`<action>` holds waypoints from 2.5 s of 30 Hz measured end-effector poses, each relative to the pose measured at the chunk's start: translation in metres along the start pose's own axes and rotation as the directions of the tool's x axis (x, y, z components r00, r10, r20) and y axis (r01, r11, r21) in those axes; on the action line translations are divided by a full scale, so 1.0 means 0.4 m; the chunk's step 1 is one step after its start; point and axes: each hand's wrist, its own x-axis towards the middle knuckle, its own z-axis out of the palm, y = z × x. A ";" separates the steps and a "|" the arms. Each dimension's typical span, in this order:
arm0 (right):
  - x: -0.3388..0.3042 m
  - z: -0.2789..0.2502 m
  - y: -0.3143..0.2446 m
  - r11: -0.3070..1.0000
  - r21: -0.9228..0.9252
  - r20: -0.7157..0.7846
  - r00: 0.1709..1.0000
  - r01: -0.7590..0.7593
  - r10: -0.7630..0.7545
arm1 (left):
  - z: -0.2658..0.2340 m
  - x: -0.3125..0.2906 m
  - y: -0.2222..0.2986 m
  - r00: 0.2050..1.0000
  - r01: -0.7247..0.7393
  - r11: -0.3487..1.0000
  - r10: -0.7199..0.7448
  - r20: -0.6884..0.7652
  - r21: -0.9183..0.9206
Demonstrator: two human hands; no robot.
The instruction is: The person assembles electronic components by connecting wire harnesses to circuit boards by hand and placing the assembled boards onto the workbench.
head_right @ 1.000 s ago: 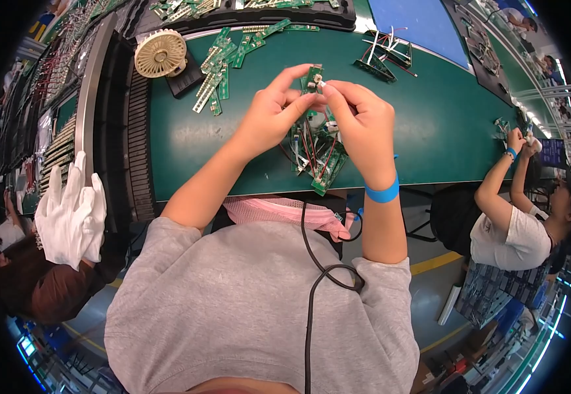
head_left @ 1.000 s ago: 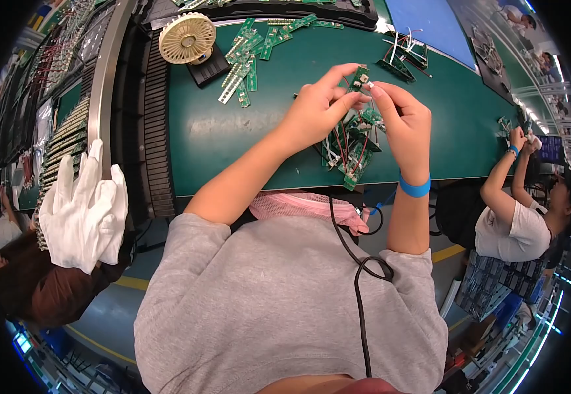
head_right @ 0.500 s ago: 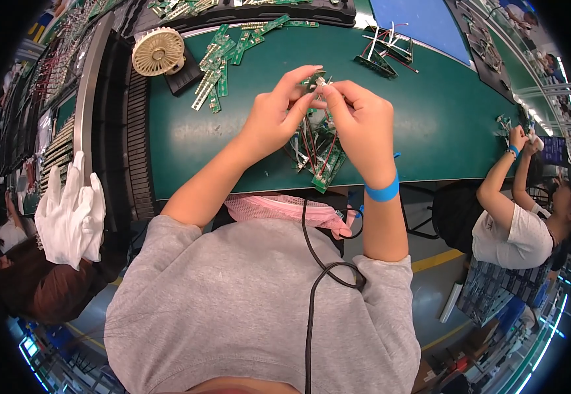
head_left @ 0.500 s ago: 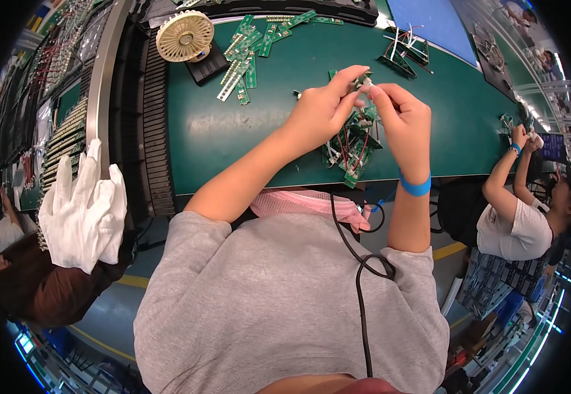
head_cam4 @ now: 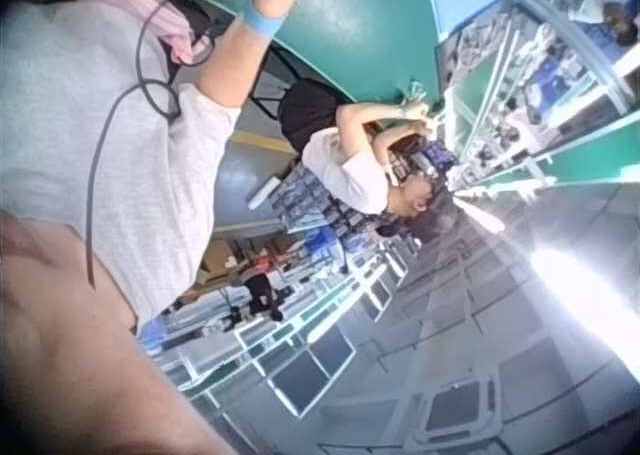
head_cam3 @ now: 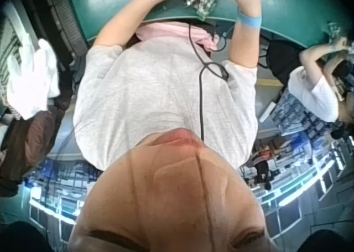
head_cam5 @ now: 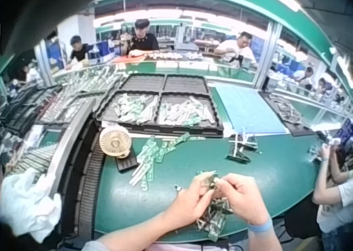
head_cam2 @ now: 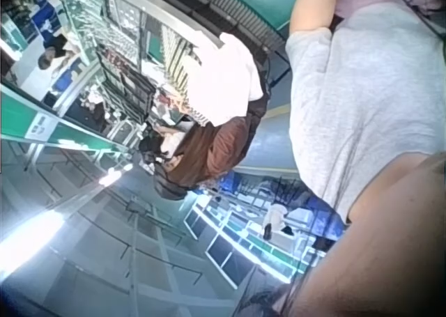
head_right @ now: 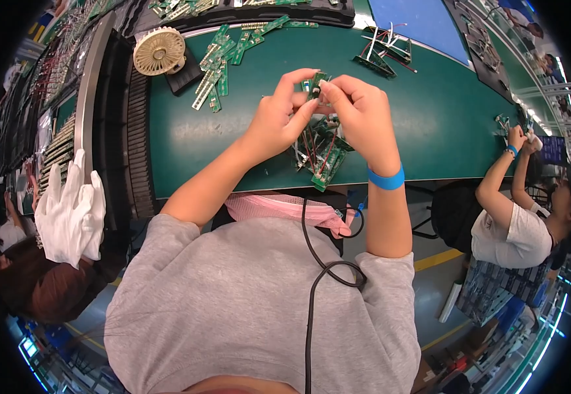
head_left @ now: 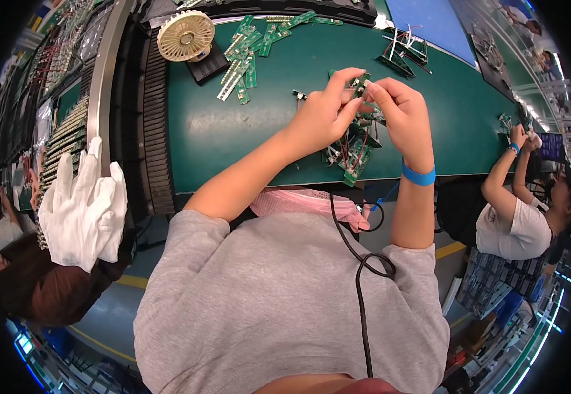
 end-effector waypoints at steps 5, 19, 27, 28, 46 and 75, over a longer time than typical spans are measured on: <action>-0.006 0.001 -0.017 0.981 -0.143 0.127 0.981 -0.129 0.147 | -0.023 0.028 -0.068 0.984 -0.176 0.943 0.173 0.035 0.282; -0.018 -0.038 0.012 0.708 0.673 0.266 0.963 -0.212 0.036 | -0.036 0.033 -0.030 0.988 0.112 0.986 -0.123 0.090 0.120; -0.038 -0.012 0.021 0.867 0.484 0.168 0.985 -0.121 0.043 | -0.035 0.035 -0.021 0.981 0.193 0.981 -0.193 0.017 -0.014; -0.040 -0.006 0.018 0.866 0.485 0.169 0.985 -0.121 0.043 | -0.037 0.035 -0.019 0.979 0.203 0.979 -0.202 0.031 -0.026; -0.039 0.012 0.046 0.919 0.392 0.188 0.975 0.039 -0.122 | -0.039 0.039 -0.070 0.987 0.138 0.987 -0.132 -0.090 0.076; 0.025 0.006 0.120 0.898 0.397 -0.457 0.889 0.188 0.016 | -0.031 0.012 -0.012 0.948 -0.314 0.941 0.318 -0.013 0.128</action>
